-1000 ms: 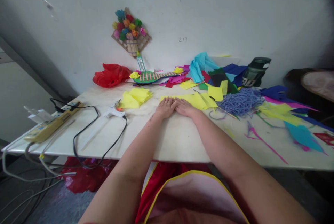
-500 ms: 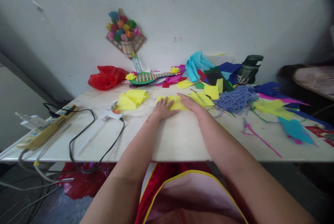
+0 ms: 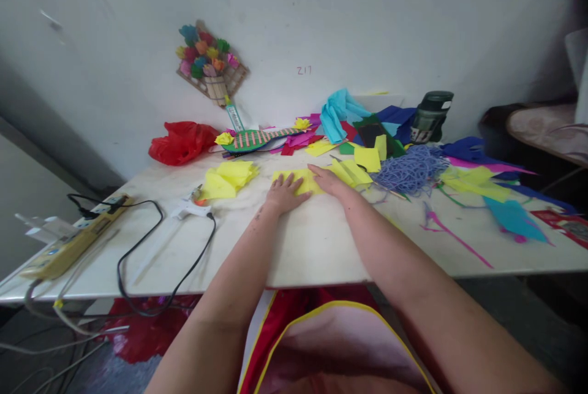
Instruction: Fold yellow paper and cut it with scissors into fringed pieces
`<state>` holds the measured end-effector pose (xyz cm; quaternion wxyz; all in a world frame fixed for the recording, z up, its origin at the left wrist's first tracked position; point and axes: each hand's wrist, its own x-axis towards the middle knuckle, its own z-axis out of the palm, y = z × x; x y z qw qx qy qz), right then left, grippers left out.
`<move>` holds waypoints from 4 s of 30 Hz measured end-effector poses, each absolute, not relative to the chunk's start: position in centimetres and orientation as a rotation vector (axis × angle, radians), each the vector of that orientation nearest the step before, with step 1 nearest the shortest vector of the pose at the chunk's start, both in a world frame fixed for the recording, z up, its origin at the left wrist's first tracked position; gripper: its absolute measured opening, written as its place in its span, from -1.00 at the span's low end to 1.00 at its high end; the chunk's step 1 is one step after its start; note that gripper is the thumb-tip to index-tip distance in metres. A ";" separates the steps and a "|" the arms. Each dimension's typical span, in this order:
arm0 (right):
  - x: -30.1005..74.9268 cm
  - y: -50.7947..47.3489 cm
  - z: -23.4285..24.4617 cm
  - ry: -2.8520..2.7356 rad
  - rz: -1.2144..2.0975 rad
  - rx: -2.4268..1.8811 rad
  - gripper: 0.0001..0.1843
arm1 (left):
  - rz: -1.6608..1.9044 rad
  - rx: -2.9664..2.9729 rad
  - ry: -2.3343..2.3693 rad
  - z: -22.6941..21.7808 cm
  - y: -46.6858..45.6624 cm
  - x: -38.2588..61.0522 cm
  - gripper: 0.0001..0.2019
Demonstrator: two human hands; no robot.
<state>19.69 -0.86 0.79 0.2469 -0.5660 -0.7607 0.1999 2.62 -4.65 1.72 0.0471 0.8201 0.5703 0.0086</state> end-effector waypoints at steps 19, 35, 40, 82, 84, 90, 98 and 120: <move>19.2 -1.0 0.8 -2.130 0.433 -1.519 -0.38 | 0.074 2.513 1.827 1.5 -4.6 3.0 -0.29; 19.3 -0.3 -0.1 -2.090 0.410 -1.465 -0.47 | -0.055 2.526 1.754 1.9 -4.5 2.9 -0.16; 19.4 0.0 -0.6 -2.020 0.397 -1.451 -0.61 | -0.022 2.517 1.767 2.0 -4.6 3.0 -0.16; 19.3 -0.6 0.2 -2.031 0.433 -1.461 -0.51 | -0.042 2.596 1.665 3.0 -5.1 2.5 -0.29; 19.3 -0.7 0.3 -2.034 0.438 -1.463 -0.49 | -0.036 2.595 1.675 2.8 -5.0 2.6 -0.30; 19.3 -0.6 0.2 -2.012 0.460 -1.459 -0.48 | 0.008 2.598 1.711 2.4 -4.8 2.8 -0.30; 19.2 -0.7 0.4 -1.992 0.489 -1.465 -0.45 | 0.020 2.593 1.755 2.6 -5.0 3.1 -0.34; 19.1 -0.3 0.0 -2.054 0.407 -1.493 -0.46 | 0.051 2.578 1.743 1.9 -4.4 3.3 -0.30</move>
